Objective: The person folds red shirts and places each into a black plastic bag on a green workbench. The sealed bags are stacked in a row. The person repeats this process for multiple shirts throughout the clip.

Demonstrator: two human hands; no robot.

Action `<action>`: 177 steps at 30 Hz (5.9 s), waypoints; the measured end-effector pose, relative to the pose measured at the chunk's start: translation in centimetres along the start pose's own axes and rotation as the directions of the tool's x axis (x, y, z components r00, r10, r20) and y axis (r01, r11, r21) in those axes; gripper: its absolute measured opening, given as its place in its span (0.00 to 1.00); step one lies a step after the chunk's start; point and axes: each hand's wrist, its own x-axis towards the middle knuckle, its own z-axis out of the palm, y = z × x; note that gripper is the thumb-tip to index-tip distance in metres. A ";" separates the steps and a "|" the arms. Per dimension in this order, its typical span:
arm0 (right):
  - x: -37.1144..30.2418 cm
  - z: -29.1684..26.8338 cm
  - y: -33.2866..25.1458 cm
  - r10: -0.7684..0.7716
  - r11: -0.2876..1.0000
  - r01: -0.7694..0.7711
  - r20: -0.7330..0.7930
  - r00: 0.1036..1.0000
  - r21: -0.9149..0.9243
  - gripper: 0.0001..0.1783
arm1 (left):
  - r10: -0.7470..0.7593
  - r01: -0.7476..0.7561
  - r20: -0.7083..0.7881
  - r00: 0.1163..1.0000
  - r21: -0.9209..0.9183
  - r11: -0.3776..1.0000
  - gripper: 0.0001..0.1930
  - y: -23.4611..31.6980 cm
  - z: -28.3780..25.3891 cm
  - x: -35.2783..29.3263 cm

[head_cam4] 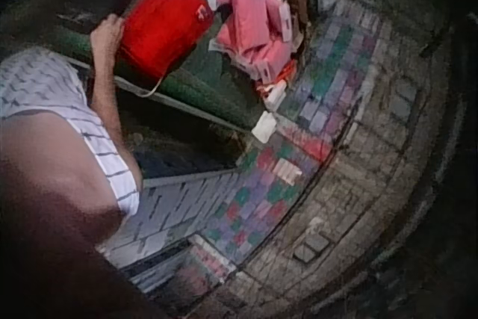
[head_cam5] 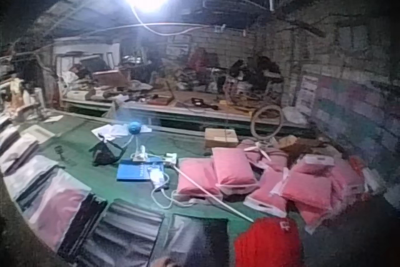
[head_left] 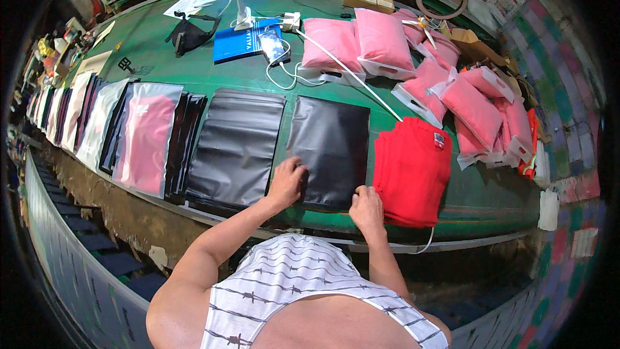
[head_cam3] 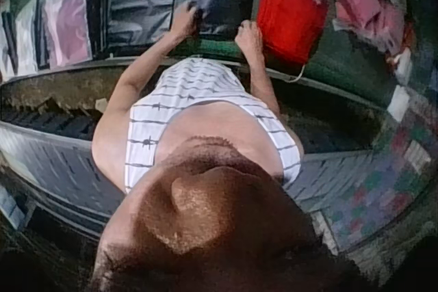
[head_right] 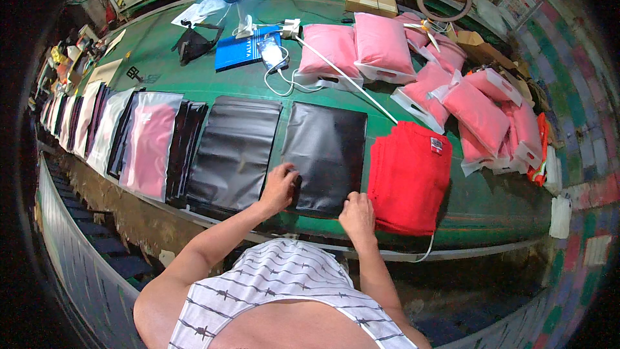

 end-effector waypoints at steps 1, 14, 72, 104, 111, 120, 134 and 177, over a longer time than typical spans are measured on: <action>0.0 0.1 0.6 0.058 0.988 -0.057 -0.003 0.998 -0.147 0.13 | 0.002 -0.002 0.089 0.996 0.000 1.000 0.30 0.4 0.1 -0.2; -2.7 3.4 3.1 0.181 0.981 -0.186 0.079 0.980 0.060 0.21 | 0.178 -0.148 0.388 0.904 -0.107 0.983 0.22 3.7 2.2 0.6; 21.8 8.8 -0.9 -0.048 0.973 0.027 -0.087 0.995 -0.228 0.29 | -0.127 0.108 0.060 0.990 0.258 0.960 0.30 -3.7 5.6 16.7; 14.3 8.9 -0.7 -0.080 0.972 0.045 -0.142 0.987 -0.230 0.29 | -0.040 -0.024 0.220 0.975 0.282 0.959 0.37 -1.0 1.9 8.4; 8.8 8.8 -1.6 -0.100 0.972 0.071 -0.120 0.988 -0.225 0.31 | -0.023 -0.038 0.205 0.979 0.288 0.957 0.38 -1.6 2.1 8.3; 5.2 9.4 -1.3 -0.168 0.962 0.113 -0.213 0.963 -0.248 0.30 | -0.026 -0.050 0.243 0.970 0.301 0.952 0.39 -1.4 2.4 7.0; 3.6 10.1 -1.1 -0.143 0.968 0.091 -0.213 0.967 -0.236 0.30 | 0.246 -0.301 0.290 0.925 0.162 0.940 0.33 0.0 1.7 1.3; 4.4 10.3 0.6 -0.064 0.997 0.069 -0.245 0.967 0.015 0.32 | -0.498 0.667 0.446 0.744 -0.453 0.591 0.24 -3.7 -2.7 4.3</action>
